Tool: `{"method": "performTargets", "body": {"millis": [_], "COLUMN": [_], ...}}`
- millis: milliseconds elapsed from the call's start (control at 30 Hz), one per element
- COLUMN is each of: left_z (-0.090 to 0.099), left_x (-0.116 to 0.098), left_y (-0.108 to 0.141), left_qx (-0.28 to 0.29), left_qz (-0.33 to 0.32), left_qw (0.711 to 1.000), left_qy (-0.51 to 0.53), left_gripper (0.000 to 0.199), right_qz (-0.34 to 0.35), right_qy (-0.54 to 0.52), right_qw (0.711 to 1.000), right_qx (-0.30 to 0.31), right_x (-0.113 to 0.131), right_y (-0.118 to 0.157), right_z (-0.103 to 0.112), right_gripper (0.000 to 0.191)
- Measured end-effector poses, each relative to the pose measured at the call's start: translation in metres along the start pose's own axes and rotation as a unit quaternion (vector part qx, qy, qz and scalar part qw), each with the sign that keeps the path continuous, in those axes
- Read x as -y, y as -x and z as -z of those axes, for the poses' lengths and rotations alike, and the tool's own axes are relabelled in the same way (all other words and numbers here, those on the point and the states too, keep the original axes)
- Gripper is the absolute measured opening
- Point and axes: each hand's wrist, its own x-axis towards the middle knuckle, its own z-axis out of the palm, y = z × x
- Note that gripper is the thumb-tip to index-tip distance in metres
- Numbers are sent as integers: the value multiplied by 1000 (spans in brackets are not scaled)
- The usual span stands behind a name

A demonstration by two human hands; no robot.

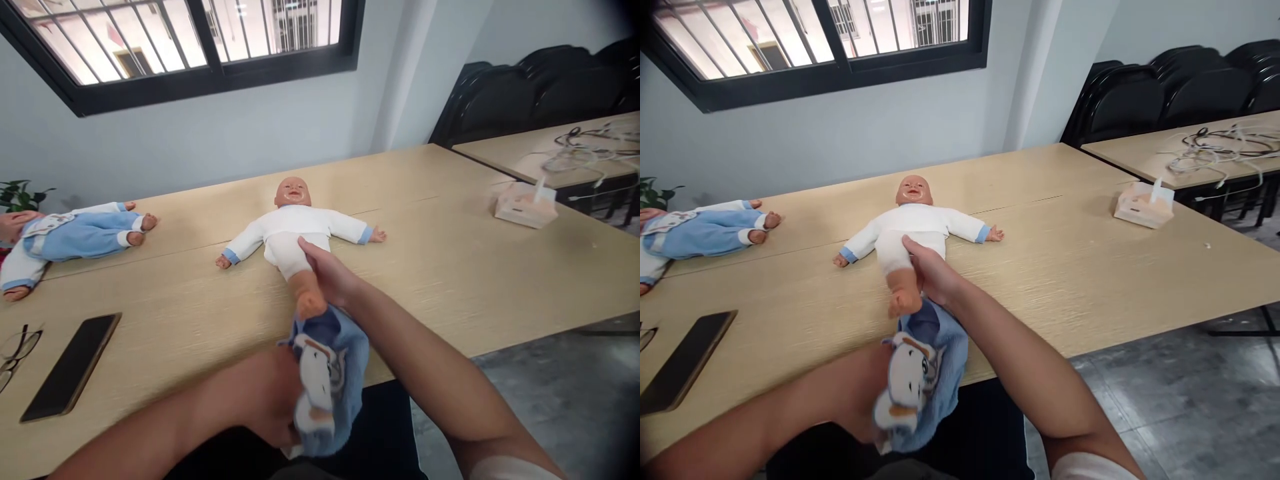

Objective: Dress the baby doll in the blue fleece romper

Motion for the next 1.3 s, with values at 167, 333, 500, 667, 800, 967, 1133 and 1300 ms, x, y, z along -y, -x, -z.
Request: {"method": "performTargets", "body": {"millis": [167,333,500,667,800,967,1133,1300], "left_z": [2,-8,-4,21,34,27,25,25], "left_x": [30,39,46,64,79,85,93,98], "left_y": [14,16,21,36,46,46,44,47], "left_qx": [-20,-34,-30,-65,-205,-287,-423,-456], "left_qz": [29,56,85,103,93,56,124,222], "left_qw": [998,996,995,991,969,952,894,855], "left_qy": [49,-60,-50,-53,-105,-85,-74,107], "left_gripper": [25,23,26,14,16,25,45,30], "right_qz": [-5,-14,2,18,29,74,89,99], "right_qy": [-14,59,247,416,383,274,217,161], "right_qw": [998,995,967,905,920,959,972,980], "right_qx": [59,77,59,88,74,-2,12,-53], "right_x": [-1,-12,0,22,22,9,5,6], "right_y": [7,4,7,15,11,4,3,1], "right_z": [-9,-12,-2,17,17,5,-2,-3], "right_gripper": [48,60,46,33,31,38,39,40]}}
